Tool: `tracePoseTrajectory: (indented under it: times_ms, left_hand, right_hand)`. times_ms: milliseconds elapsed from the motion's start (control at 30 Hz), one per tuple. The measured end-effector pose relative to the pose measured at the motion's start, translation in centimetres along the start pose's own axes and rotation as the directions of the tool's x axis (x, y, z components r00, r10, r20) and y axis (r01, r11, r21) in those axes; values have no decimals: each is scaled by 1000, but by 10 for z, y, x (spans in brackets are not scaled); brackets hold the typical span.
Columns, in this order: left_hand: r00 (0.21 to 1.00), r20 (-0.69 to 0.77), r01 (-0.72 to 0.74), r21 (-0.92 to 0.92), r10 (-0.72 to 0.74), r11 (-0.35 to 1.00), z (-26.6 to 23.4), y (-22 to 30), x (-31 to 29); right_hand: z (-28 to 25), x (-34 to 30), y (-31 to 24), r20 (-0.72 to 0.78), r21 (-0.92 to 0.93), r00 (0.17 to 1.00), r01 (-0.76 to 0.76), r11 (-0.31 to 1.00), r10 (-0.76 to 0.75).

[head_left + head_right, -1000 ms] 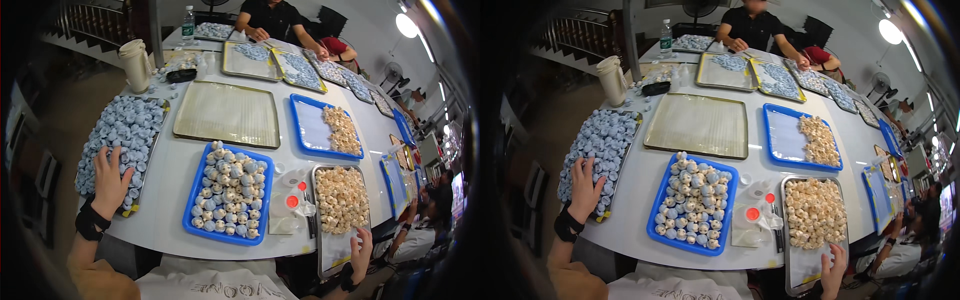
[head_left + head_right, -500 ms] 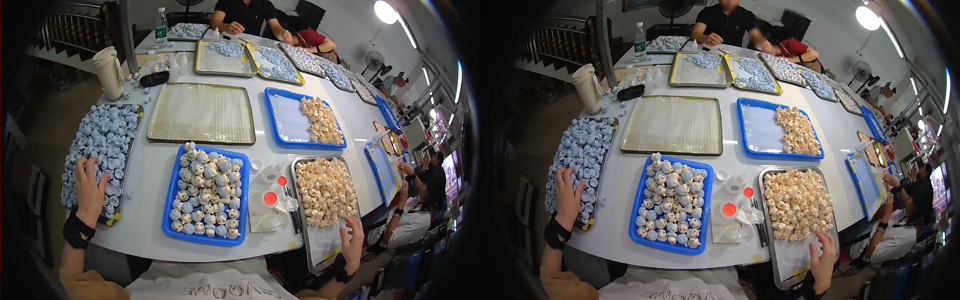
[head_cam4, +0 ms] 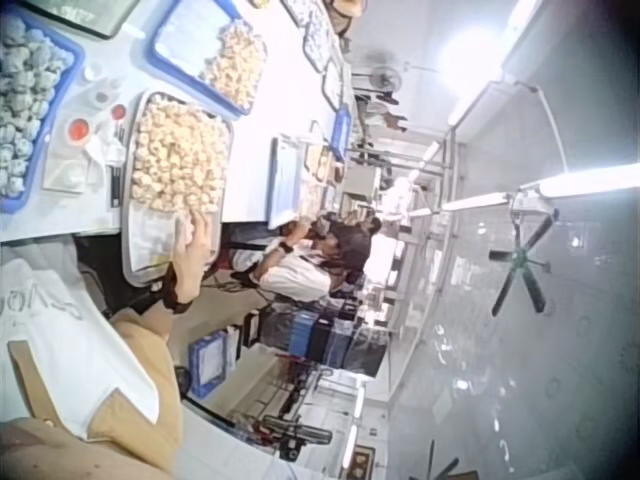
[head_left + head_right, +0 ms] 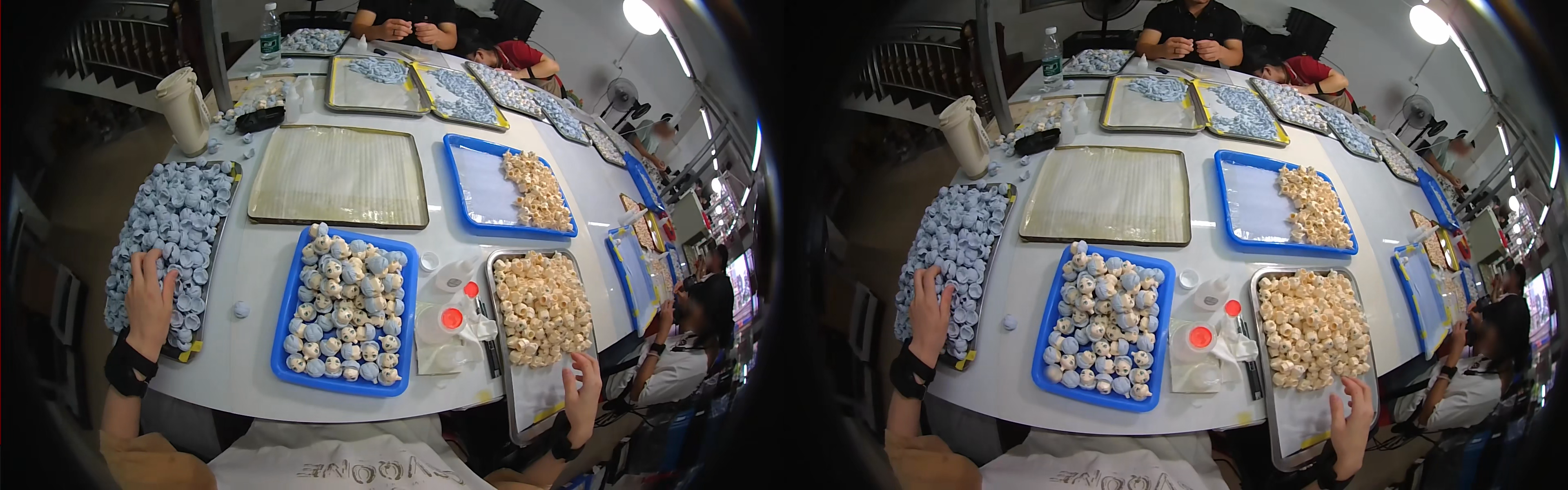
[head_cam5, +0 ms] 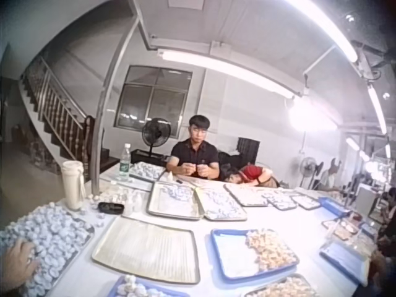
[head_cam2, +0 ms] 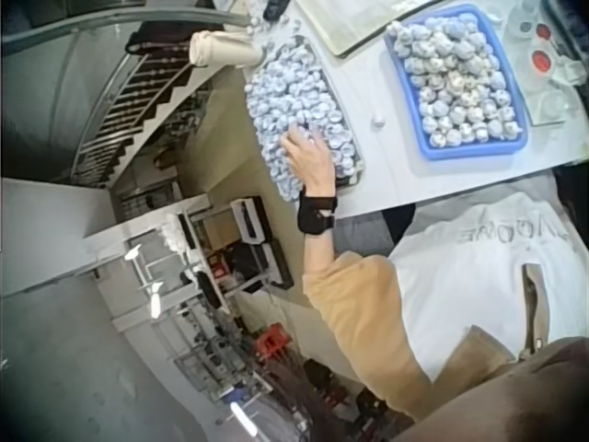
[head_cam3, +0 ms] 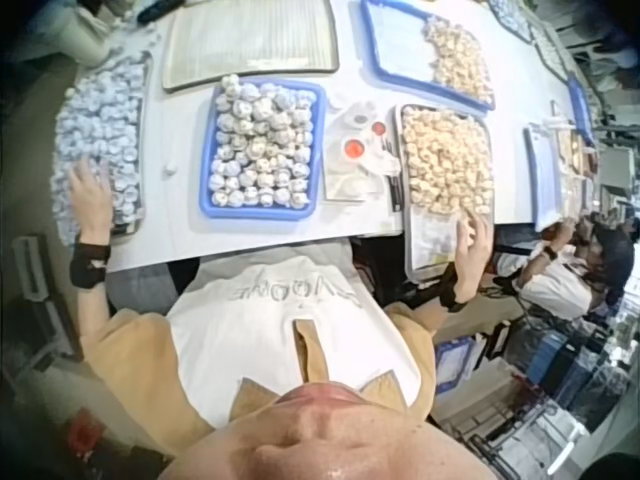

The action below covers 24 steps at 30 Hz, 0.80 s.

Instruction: The person assembles small figurines by picking up a blue cap and a beige head, applying glue from a bottle, and joining them. The completed figures are placed into a blue tray. The process is repeated continuously with multiple units.

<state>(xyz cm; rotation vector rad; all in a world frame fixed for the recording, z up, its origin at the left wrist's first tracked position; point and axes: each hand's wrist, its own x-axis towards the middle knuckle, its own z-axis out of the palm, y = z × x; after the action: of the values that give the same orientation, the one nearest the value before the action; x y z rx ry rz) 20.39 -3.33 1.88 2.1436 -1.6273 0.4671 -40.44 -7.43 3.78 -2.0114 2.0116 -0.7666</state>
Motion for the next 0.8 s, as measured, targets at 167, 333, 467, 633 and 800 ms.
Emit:
tracePoseTrajectory:
  times_ms: [167, 333, 467, 633, 800]
  left_hand:
    - [997, -67, -32, -56, 28, 998, 2, -6, 3]
    - [997, -70, -27, -99, 20, 995, 1, -9, 6]
    - [988, -152, -55, -132, 34, 990, 1, -11, 9]
    - [980, -198, -39, -240, -10, 970, -25, 3, 10]
    - [944, 134, 264, -853, -301, 450, -62, 37, -1]
  right_hand:
    - [-1, -2, -2, 6, -18, 1000, 6, 1000, -6]
    - [-4, -2, -5, 3, -5, 1000, -2, 1000, 2]
    - [-5, -3, 8, 19, -15, 1000, -12, 1000, 12]
    - [-2, -2, 26, 48, -84, 994, -96, 992, 100]
    - [-3, 0, 41, 93, -281, 989, -87, 956, 117]
